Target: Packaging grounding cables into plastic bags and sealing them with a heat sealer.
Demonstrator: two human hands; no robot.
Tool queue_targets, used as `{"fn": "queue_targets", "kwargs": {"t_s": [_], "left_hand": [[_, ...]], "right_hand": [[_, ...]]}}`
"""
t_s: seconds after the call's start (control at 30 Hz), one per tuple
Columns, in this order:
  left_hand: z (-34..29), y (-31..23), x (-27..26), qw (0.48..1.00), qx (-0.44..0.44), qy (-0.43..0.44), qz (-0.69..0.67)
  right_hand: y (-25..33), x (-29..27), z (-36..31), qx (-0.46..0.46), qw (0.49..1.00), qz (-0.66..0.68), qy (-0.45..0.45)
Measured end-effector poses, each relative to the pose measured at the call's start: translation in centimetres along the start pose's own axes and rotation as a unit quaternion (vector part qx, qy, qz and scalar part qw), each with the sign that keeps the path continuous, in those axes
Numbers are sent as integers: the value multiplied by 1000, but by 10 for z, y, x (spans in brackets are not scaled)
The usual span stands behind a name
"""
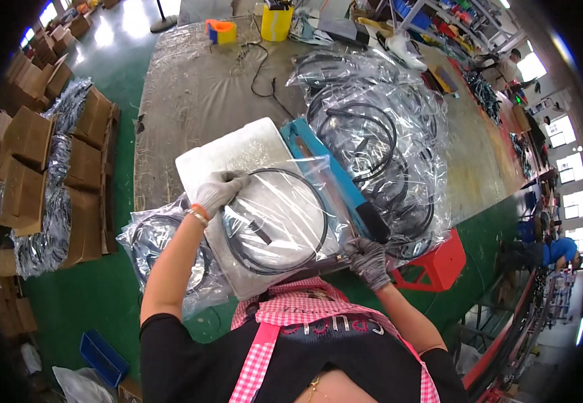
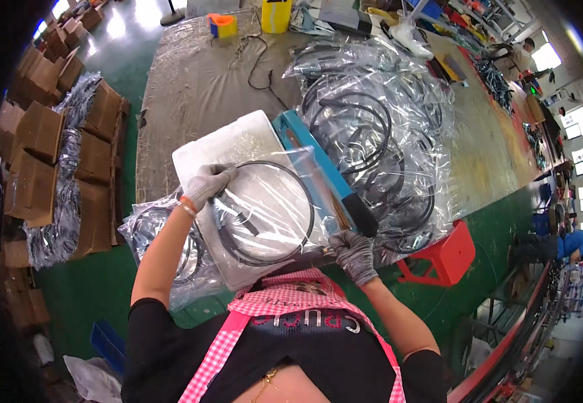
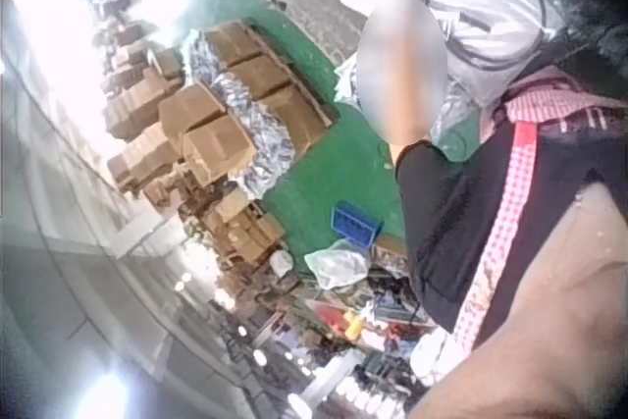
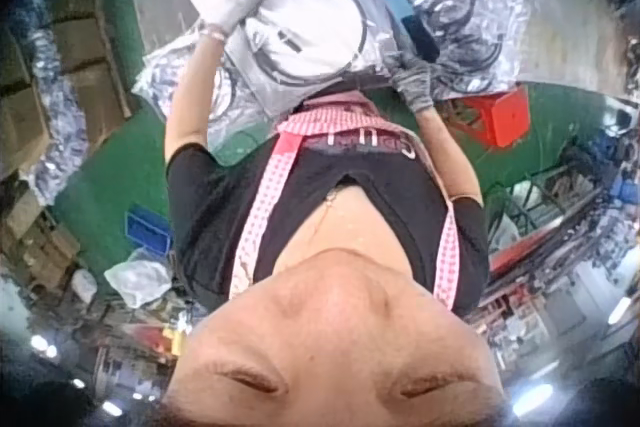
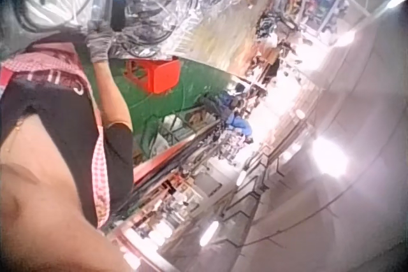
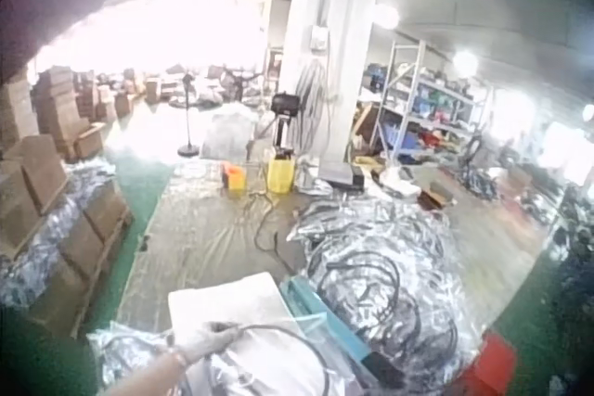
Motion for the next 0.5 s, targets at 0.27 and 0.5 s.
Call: {"fn": "queue_targets", "kwargs": {"t_s": [0.27,0.5], "left_hand": [[16,-31,26,986,-45,-1,159],[29,2,34,998,34,-56,-7]], "right_hand": [[-9,-28,68,-134,981,-139,29],[-4,13,212,-76,989,110,68]]}}
Point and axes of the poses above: each hand's wrist, its own z-axis towards the middle knuckle, its own x-axis out of the palm, y = z × x, the point moved 7 cm from there along z, towards the middle knuckle, and after that the axes turned 11 degrees about z, right-handed, at the moved point
